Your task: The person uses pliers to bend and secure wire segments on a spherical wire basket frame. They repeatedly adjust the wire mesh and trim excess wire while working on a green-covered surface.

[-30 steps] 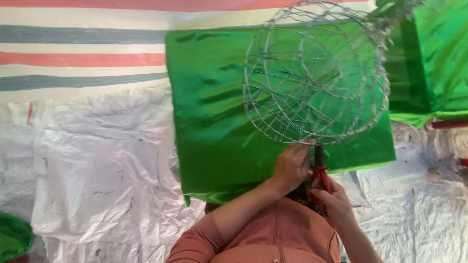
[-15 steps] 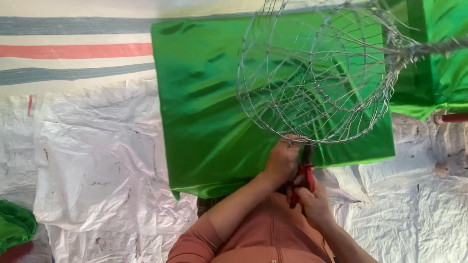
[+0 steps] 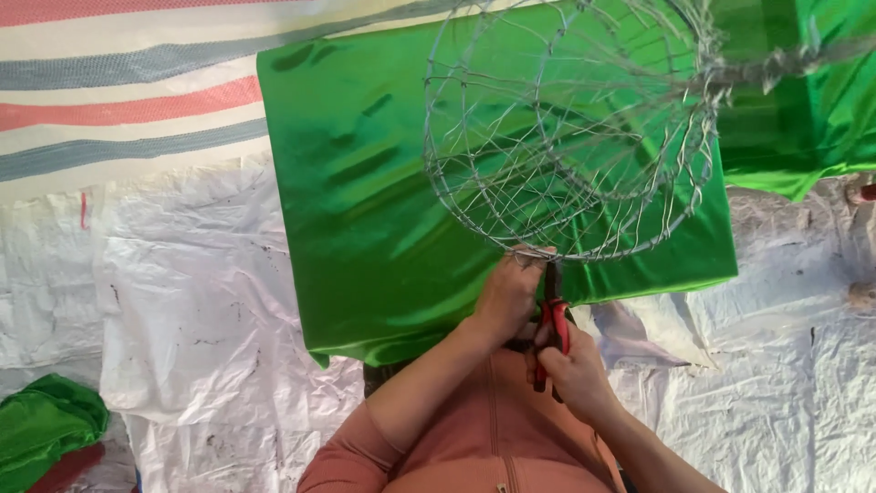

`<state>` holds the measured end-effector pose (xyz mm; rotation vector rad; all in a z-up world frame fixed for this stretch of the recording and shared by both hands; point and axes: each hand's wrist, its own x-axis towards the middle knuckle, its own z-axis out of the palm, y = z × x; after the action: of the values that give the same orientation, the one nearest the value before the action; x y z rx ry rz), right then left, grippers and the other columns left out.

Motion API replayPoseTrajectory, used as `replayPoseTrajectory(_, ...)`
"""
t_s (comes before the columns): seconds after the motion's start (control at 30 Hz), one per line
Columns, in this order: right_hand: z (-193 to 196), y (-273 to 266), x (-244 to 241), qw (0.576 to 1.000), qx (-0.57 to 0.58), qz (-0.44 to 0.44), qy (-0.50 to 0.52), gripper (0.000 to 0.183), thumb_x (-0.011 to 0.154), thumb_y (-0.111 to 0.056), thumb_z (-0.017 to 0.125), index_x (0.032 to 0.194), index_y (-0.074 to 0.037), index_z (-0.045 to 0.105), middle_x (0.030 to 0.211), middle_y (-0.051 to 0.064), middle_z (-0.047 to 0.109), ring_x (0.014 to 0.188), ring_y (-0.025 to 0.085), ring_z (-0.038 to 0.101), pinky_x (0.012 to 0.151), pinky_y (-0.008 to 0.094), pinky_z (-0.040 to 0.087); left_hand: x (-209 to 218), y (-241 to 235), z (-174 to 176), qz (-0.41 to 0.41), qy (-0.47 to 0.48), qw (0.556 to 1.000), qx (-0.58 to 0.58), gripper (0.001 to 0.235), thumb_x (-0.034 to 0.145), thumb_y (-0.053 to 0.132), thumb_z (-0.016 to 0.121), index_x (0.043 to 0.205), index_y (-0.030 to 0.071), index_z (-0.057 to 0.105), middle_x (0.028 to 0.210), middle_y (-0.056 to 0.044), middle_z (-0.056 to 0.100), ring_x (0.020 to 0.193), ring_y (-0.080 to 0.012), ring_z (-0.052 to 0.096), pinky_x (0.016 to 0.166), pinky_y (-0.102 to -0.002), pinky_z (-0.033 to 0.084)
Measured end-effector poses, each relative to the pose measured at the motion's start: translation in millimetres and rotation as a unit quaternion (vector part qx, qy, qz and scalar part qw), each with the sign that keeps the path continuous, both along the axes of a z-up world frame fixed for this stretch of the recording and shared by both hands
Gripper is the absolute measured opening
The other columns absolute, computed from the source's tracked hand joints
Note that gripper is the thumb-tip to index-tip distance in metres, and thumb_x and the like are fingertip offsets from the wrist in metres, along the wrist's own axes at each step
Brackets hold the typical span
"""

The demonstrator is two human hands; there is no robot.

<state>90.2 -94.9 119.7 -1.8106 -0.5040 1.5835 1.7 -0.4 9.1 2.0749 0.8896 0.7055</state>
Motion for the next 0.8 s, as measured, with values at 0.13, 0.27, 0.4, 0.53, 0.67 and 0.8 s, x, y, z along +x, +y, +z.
replayPoseTrajectory(0.13,15,17,6,0.995,0.016,0.086,-0.051,0.012,0.068,0.011,0.045,0.064,0.000,0.049,0.047,0.018,0.061,0.039,0.026,0.053,0.039,0.035,0.042,-6,8,2,0.015,-0.009,0.999,-0.031,0.045,0.089,-0.013,0.053,0.133,-0.009,0.060,0.124,-0.028,0.064,0.114,-0.0445,0.060,0.092,-0.051,0.053)
replayPoseTrajectory(0.27,-4,10,25,0.998,-0.045,0.035,-0.038,0.019,0.077,0.005,0.061,0.094,-0.003,0.063,0.076,0.015,0.073,0.065,0.022,0.061,0.052,0.031,0.038,-4,15,27,0.014,0.010,0.998,-0.057,0.062,0.084,-0.005,0.067,0.144,-0.004,0.051,0.123,-0.024,0.062,0.103,-0.0375,0.060,0.081,-0.046,0.057)
replayPoseTrajectory(0.4,-6,-2,39,0.994,-0.004,0.069,-0.082,0.053,0.079,-0.001,0.065,0.132,-0.011,0.065,0.106,0.008,0.076,0.107,0.018,0.071,0.097,0.032,0.054,-7,22,24,0.054,-0.060,0.994,-0.072,0.039,0.098,-0.002,0.056,0.137,-0.001,0.058,0.137,-0.018,0.065,0.124,-0.0361,0.065,0.103,-0.045,0.054)
replayPoseTrajectory(0.53,-36,-27,60,0.987,0.022,0.085,-0.131,0.054,0.079,0.001,0.066,0.132,-0.013,0.062,0.121,0.004,0.074,0.116,0.020,0.071,0.102,0.037,0.055,-11,18,32,0.058,-0.058,0.991,-0.109,0.040,0.099,-0.004,0.055,0.139,-0.003,0.056,0.142,-0.019,0.061,0.136,-0.0348,0.056,0.109,-0.045,0.053)
replayPoseTrajectory(0.67,-65,-44,84,0.970,0.082,0.084,-0.211,0.043,0.079,0.000,0.066,0.121,-0.009,0.071,0.148,0.005,0.051,0.129,0.022,0.059,0.106,0.040,0.047,-24,13,32,0.070,-0.042,0.989,-0.121,0.051,0.096,-0.007,0.058,0.146,-0.001,0.049,0.144,-0.024,0.058,0.133,-0.0409,0.059,0.112,-0.045,0.052)
replayPoseTrajectory(0.8,-70,-36,107,0.936,0.149,0.162,-0.275,0.055,0.074,0.000,0.070,0.128,-0.009,0.068,0.152,0.012,0.047,0.147,0.030,0.041,0.122,0.048,0.031,-48,0,23,0.096,-0.043,0.990,-0.093,0.046,0.097,-0.005,0.061,0.142,0.006,0.057,0.135,-0.015,0.067,0.129,-0.0334,0.064,0.112,-0.041,0.053)
